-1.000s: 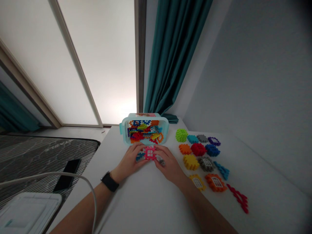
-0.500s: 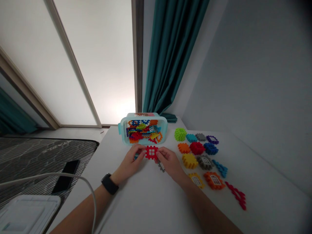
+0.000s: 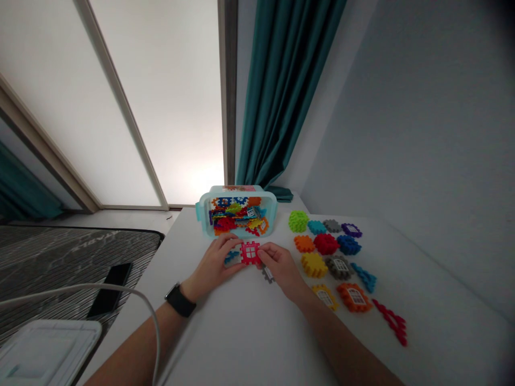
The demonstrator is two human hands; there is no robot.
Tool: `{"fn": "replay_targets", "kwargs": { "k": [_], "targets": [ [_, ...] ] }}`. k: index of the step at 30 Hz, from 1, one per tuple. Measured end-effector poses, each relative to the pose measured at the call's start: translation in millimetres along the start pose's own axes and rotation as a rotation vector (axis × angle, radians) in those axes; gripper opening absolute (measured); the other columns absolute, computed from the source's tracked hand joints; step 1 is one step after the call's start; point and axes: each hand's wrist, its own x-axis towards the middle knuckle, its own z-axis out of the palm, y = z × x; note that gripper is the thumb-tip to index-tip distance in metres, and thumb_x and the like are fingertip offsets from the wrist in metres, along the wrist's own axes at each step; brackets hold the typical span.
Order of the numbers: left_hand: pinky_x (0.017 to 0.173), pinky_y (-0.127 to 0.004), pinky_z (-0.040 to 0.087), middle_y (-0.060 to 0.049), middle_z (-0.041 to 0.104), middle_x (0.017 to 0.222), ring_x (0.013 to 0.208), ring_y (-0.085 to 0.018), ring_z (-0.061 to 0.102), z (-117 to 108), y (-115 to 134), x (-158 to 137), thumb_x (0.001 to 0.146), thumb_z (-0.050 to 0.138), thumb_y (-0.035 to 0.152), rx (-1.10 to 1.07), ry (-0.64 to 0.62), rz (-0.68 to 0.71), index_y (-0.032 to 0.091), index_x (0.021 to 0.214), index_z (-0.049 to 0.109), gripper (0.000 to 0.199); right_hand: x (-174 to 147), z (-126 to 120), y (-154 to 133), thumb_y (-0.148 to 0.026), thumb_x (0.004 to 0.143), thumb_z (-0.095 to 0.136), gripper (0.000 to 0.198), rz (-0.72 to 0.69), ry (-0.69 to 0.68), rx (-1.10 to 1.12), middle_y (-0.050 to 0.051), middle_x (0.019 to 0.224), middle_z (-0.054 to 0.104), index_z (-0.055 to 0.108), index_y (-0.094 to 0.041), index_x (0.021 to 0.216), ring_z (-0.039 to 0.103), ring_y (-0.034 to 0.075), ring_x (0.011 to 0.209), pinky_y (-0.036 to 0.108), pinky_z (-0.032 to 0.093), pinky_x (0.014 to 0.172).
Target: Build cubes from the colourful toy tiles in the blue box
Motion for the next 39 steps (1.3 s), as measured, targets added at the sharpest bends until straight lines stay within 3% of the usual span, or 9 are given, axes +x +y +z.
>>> {"fn": "replay_targets", "kwargs": {
  "k": [5,9,14,18,21,25,30,36,39],
  "targets": [
    [0.1,-0.044,0.05,-0.011,0.055,0.124,0.117,-0.026,0.056,-1,0,0,0.088,0.069,0.033,-0.03,-0.002,0.016,0.025,0.125,0.056,0.04,0,-1,3,-0.049,0.083,0.065,0.03,-0.016,-0.024,-0.015,-0.001,0.062,0.063,0.062,-0.02,0.076,0.055,0.013,0.058,0.026,0.043,0.057],
    [0.1,-0.043,0.05,-0.011,0.054,0.122,0.115,-0.025,0.056,-1,2,2,0.084,0.072,0.029,-0.097,-0.009,-0.016,0.023,0.119,0.056,0.039,2,-3,6,-0.039,0.087,0.061,0.02,-0.096,0.007,-0.042,-0.001,0.073,0.065,0.061,-0.022,0.097,0.06,0.015,0.064,0.028,0.049,0.06],
    [0.096,-0.04,0.051,-0.01,0.055,0.116,0.112,-0.024,0.055,-2,4,4,0.084,0.07,0.026,-0.204,-0.006,-0.091,0.021,0.11,0.055,0.031,-2,-10,6,-0.019,0.092,0.048,0.029,-0.451,-0.002,-0.434,0.009,0.127,0.061,0.064,-0.026,0.116,0.06,0.022,0.113,0.04,0.051,0.096],
    [0.094,-0.039,0.051,-0.01,0.056,0.116,0.108,-0.023,0.057,-5,6,4,0.087,0.066,0.028,-0.261,-0.044,-0.119,0.02,0.107,0.057,0.023,-5,-11,6,-0.02,0.093,0.053,0.023,-0.617,-0.041,-0.587,0.01,0.125,0.062,0.067,-0.027,0.11,0.056,0.024,0.12,0.043,0.046,0.104],
    [0.091,-0.038,0.051,-0.009,0.061,0.11,0.103,-0.022,0.059,-4,7,3,0.096,0.054,0.03,-0.249,-0.074,-0.13,0.02,0.107,0.058,0.016,-4,-8,6,-0.026,0.094,0.054,0.016,-0.579,0.02,-0.557,0.009,0.102,0.068,0.068,-0.025,0.099,0.062,0.024,0.101,0.04,0.052,0.09],
    [0.088,-0.04,0.051,-0.009,0.065,0.106,0.094,-0.023,0.062,0,7,0,0.094,0.058,0.034,-0.094,-0.066,-0.102,0.021,0.128,0.051,0.037,-1,-5,7,-0.033,0.09,0.057,0.016,-0.345,0.129,-0.431,0.006,0.091,0.07,0.069,-0.022,0.092,0.064,0.022,0.088,0.036,0.052,0.082],
    [0.092,-0.041,0.05,-0.011,0.064,0.114,0.102,-0.026,0.062,3,5,-2,0.088,0.068,0.033,0.079,-0.079,-0.011,0.022,0.133,0.049,0.05,3,-3,11,-0.038,0.087,0.06,0.022,-0.131,0.017,-0.171,0.002,0.086,0.073,0.071,-0.02,0.091,0.064,0.019,0.079,0.032,0.051,0.076],
    [0.091,-0.041,0.051,-0.011,0.063,0.115,0.105,-0.026,0.061,1,2,0,0.088,0.068,0.039,0.127,-0.051,0.022,0.022,0.126,0.057,0.043,2,0,14,-0.036,0.087,0.059,0.027,-0.113,0.017,-0.164,0.003,0.088,0.072,0.071,-0.02,0.107,0.065,0.018,0.079,0.032,0.053,0.074],
    [0.09,-0.04,0.052,-0.01,0.062,0.114,0.104,-0.026,0.062,-1,1,1,0.086,0.07,0.041,0.089,-0.032,-0.015,0.023,0.122,0.06,0.041,-1,-1,11,-0.031,0.09,0.056,0.033,-0.239,0.101,-0.294,0.006,0.102,0.07,0.064,-0.022,0.121,0.067,0.019,0.086,0.034,0.056,0.077]
  ]
}}
